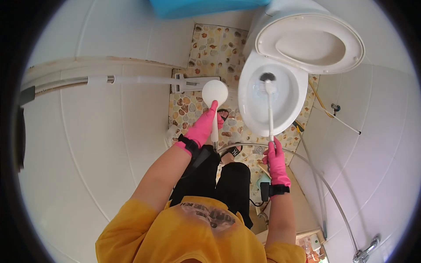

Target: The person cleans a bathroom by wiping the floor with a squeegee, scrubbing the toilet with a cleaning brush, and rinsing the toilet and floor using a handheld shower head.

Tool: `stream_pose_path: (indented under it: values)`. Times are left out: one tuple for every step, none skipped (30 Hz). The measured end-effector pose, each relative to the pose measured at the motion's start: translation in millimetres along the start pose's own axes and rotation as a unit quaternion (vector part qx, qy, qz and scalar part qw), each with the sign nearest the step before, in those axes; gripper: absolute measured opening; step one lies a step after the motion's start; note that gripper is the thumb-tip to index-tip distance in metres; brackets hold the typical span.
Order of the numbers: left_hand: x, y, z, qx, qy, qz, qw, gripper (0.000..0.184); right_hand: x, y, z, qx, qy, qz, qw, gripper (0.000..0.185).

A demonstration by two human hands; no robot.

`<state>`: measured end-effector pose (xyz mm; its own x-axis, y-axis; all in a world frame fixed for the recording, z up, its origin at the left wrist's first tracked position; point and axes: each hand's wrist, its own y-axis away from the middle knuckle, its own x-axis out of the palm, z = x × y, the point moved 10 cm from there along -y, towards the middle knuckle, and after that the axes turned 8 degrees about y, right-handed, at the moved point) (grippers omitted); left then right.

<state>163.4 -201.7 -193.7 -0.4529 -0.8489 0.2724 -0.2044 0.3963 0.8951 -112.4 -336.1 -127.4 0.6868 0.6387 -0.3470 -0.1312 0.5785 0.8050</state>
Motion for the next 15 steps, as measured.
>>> stream_pose_path:
  values:
    - [2.1, 0.1, 5.6, 0.008, 0.002, -0.013, 1.0, 0.061, -8.6, 6.9, -9.2, 0.001, 0.001, 0.0, 1.0, 0.047]
    - [4.3, -1.4, 15.2, 0.008, 0.001, -0.012, 1.0, 0.061, -19.1, 13.8, -16.7, -0.001, -0.036, -0.007, 0.999, 0.047]
    - [3.7, -4.2, 26.6, 0.008, 0.003, -0.022, 1.0, 0.062, -28.5, 20.7, -25.7, -0.004, -0.075, -0.013, 0.997, 0.046]
    - [3.3, -5.7, 37.6, 0.008, 0.003, -0.032, 0.999, 0.063, -35.9, 28.2, -36.3, -0.005, -0.079, -0.016, 0.997, 0.046]
    - [5.8, -6.0, 47.8, 0.009, -0.001, -0.03, 1.0, 0.063, -44.6, 36.6, -45.5, -0.001, -0.104, -0.025, 0.994, 0.046]
    - [8.0, -5.9, 60.9, -0.001, 0.018, -0.029, 0.999, 0.065, -53.7, 44.8, -55.8, 0.003, -0.129, -0.034, 0.991, 0.046]
    - [10.8, -5.1, 75.7, -0.011, 0.035, -0.028, 0.999, 0.067, -61.2, 54.6, -65.1, -0.003, -0.124, -0.031, 0.992, 0.044]
    - [9.3, -11.0, 89.5, -0.013, 0.026, -0.024, 0.999, 0.067, -62.7, 63.9, -76.8, -0.001, -0.132, -0.037, 0.991, 0.044]
    - [12.5, -15.0, 105.7, -0.021, 0.039, -0.022, 0.999, 0.069, -71.8, 73.4, -92.8, 0.005, -0.131, -0.058, 0.99, 0.043]
    - [14.8, -17.9, 122.1, -0.03, 0.051, -0.018, 0.998, 0.071, -80.1, 84.5, -110.6, 0.011, -0.132, -0.08, 0.988, 0.042]
    - [20.8, -13.6, 132.8, -0.032, 0.035, -0.013, 0.999, 0.071, -85.4, 94.5, -131.1, 0.014, -0.147, -0.087, 0.985, 0.042]
    - [28.1, -9.0, 141.6, -0.032, 0.05, -0.012, 0.998, 0.071, -89.2, 102.2, -152.7, 0.023, -0.172, -0.09, 0.981, 0.042]
    - [36.0, -4.8, 149.6, -0.032, 0.066, -0.01, 0.997, 0.071, -93.5, 110.1, -172.7, 0.031, -0.196, -0.092, 0.976, 0.041]
    - [41.7, -4.3, 160.4, -0.032, 0.051, -0.004, 0.998, 0.071, -98.7, 120.5, -187.8, 0.032, -0.21, -0.099, 0.972, 0.041]
    - [43.0, -6.9, 166.3, -0.018, 0.074, -0.001, 0.997, 0.07, -97.5, 130.3, -199.3, 0.029, -0.233, -0.098, 0.967, 0.041]
